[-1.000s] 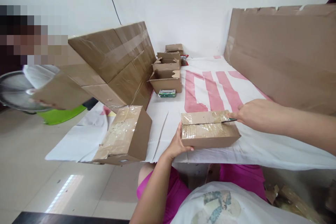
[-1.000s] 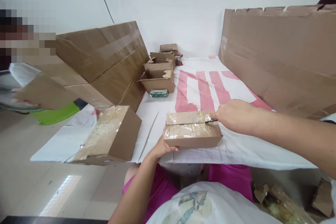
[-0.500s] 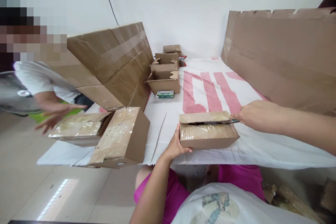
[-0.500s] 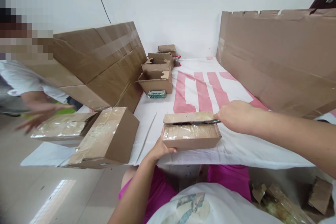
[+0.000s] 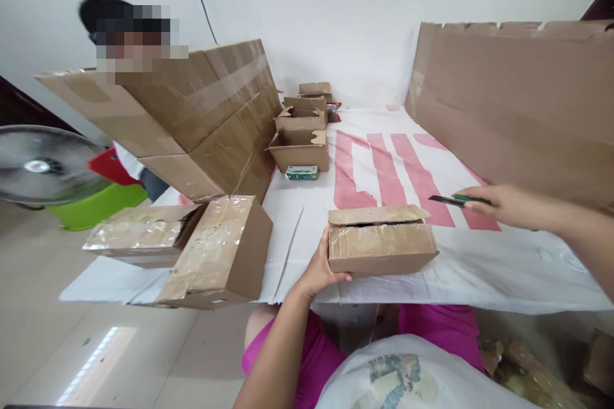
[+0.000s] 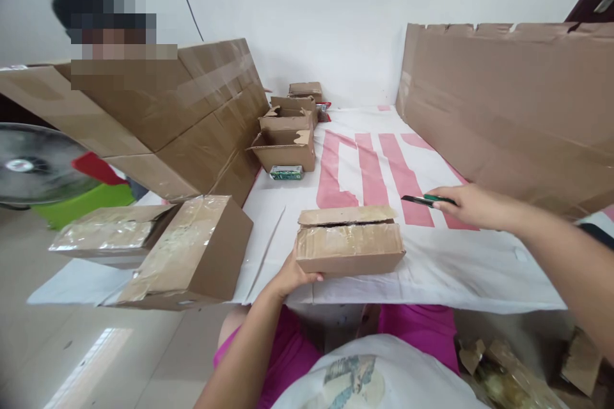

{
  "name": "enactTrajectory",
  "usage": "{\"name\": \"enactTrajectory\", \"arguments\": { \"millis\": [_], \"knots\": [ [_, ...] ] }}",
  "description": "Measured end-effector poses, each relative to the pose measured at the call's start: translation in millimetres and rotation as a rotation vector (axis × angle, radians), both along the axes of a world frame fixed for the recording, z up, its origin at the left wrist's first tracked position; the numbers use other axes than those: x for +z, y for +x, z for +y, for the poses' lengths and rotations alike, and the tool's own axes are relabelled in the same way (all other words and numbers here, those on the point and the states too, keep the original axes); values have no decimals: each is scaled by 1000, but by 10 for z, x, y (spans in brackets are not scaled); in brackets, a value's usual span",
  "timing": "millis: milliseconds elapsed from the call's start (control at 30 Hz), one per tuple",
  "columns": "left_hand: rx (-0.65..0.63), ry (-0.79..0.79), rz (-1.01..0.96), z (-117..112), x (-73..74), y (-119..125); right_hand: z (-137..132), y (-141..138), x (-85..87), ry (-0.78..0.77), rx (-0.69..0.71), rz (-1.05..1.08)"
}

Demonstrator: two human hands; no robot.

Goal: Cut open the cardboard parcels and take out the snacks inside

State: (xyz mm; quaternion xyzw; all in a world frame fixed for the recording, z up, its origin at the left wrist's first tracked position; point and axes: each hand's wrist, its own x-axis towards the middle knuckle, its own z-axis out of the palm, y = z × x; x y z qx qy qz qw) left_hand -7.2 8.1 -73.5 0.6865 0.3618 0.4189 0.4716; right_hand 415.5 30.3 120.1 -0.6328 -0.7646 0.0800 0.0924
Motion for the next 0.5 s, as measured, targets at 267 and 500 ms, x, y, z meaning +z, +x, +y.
{"name": "enactTrajectory", "arguments": {
  "millis": [267, 500],
  "knots": [
    [44, 13, 25, -47, 5, 1, -271, -51, -1246, -242, 10, -16],
    [30, 98, 100, -48, 38, -23, -412, -375, -909, 39, -66, 401]
  ]
}}
